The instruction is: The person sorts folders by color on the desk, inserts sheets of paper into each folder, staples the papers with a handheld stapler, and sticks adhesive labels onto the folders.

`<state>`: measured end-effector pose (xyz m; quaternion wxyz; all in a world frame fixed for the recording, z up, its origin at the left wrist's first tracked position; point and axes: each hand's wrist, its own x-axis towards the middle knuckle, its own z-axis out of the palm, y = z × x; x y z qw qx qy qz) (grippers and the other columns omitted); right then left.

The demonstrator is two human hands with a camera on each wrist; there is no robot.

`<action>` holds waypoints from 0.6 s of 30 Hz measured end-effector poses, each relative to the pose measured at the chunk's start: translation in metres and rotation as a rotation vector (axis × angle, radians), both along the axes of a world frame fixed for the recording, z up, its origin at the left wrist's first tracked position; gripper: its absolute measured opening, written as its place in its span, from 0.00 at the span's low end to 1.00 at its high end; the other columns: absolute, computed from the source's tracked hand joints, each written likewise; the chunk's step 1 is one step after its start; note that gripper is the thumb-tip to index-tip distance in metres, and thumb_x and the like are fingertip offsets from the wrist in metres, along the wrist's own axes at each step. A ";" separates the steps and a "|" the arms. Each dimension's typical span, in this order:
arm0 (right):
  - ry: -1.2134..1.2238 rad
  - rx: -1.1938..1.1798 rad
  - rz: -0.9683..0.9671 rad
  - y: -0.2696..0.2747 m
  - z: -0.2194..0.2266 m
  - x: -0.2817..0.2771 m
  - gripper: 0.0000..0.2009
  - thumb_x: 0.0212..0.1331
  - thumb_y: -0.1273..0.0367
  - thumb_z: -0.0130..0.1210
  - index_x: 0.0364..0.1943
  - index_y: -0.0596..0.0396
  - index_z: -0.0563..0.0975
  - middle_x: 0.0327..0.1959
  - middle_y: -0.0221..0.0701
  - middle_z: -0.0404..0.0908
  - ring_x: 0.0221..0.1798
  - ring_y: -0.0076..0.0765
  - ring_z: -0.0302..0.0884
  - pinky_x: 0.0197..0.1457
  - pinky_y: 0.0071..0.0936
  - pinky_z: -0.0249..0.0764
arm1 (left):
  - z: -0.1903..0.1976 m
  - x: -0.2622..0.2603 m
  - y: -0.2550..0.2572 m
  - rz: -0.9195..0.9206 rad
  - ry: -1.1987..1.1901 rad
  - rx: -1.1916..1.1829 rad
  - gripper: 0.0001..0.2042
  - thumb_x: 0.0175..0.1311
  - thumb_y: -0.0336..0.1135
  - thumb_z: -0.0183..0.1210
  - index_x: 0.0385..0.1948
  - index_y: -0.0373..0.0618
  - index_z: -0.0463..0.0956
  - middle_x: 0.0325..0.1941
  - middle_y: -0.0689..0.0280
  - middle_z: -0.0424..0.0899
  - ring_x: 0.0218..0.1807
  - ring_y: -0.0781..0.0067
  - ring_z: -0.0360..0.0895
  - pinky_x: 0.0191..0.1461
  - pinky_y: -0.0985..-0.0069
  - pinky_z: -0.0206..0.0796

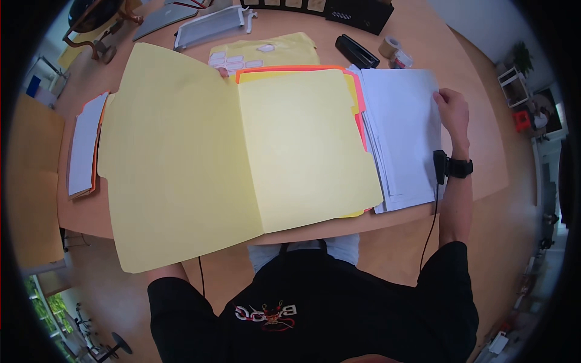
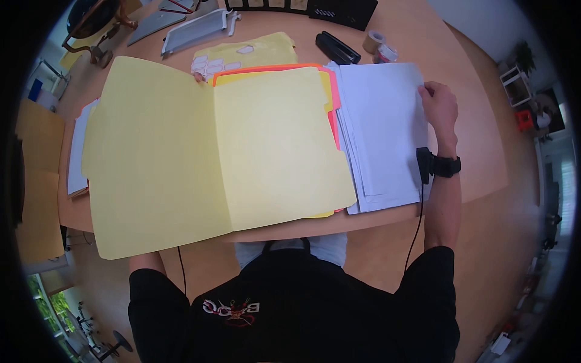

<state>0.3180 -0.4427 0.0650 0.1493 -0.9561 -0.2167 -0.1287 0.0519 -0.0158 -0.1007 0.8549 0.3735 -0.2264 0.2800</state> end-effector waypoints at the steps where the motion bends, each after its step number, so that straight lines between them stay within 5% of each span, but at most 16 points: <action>1: -0.073 0.032 0.033 -0.002 0.007 -0.001 0.15 0.61 0.59 0.59 0.43 0.55 0.82 0.35 0.39 0.85 0.40 0.44 0.84 0.46 0.37 0.76 | 0.001 -0.002 0.000 0.009 0.007 0.001 0.14 0.70 0.43 0.55 0.43 0.42 0.77 0.46 0.63 0.74 0.50 0.70 0.72 0.58 0.72 0.67; 9: -0.127 0.538 0.287 0.012 0.117 -0.035 0.15 0.71 0.61 0.55 0.46 0.62 0.78 0.37 0.28 0.83 0.38 0.18 0.75 0.43 0.19 0.72 | 0.004 -0.030 0.008 0.085 0.089 0.027 0.14 0.70 0.43 0.56 0.44 0.42 0.77 0.47 0.63 0.74 0.51 0.71 0.72 0.58 0.72 0.67; 11: 0.203 0.643 0.425 0.016 0.124 -0.028 0.15 0.70 0.62 0.56 0.47 0.61 0.78 0.37 0.28 0.83 0.36 0.16 0.74 0.39 0.16 0.70 | 0.008 -0.030 0.006 0.088 0.099 0.037 0.14 0.70 0.43 0.56 0.44 0.42 0.77 0.47 0.63 0.74 0.51 0.71 0.72 0.58 0.72 0.67; 16: 0.416 0.668 0.476 0.074 0.052 -0.073 0.13 0.70 0.63 0.55 0.45 0.60 0.78 0.30 0.26 0.83 0.30 0.14 0.72 0.34 0.17 0.68 | 0.017 -0.032 0.006 0.117 0.127 0.059 0.14 0.70 0.44 0.56 0.44 0.42 0.78 0.47 0.63 0.74 0.51 0.71 0.72 0.58 0.72 0.67; 18: 0.471 0.499 0.453 0.091 0.039 -0.109 0.13 0.69 0.63 0.54 0.44 0.61 0.77 0.26 0.27 0.82 0.28 0.15 0.70 0.33 0.19 0.66 | 0.021 -0.037 0.009 0.132 0.149 0.076 0.14 0.70 0.44 0.56 0.44 0.42 0.78 0.47 0.63 0.74 0.51 0.71 0.72 0.58 0.72 0.67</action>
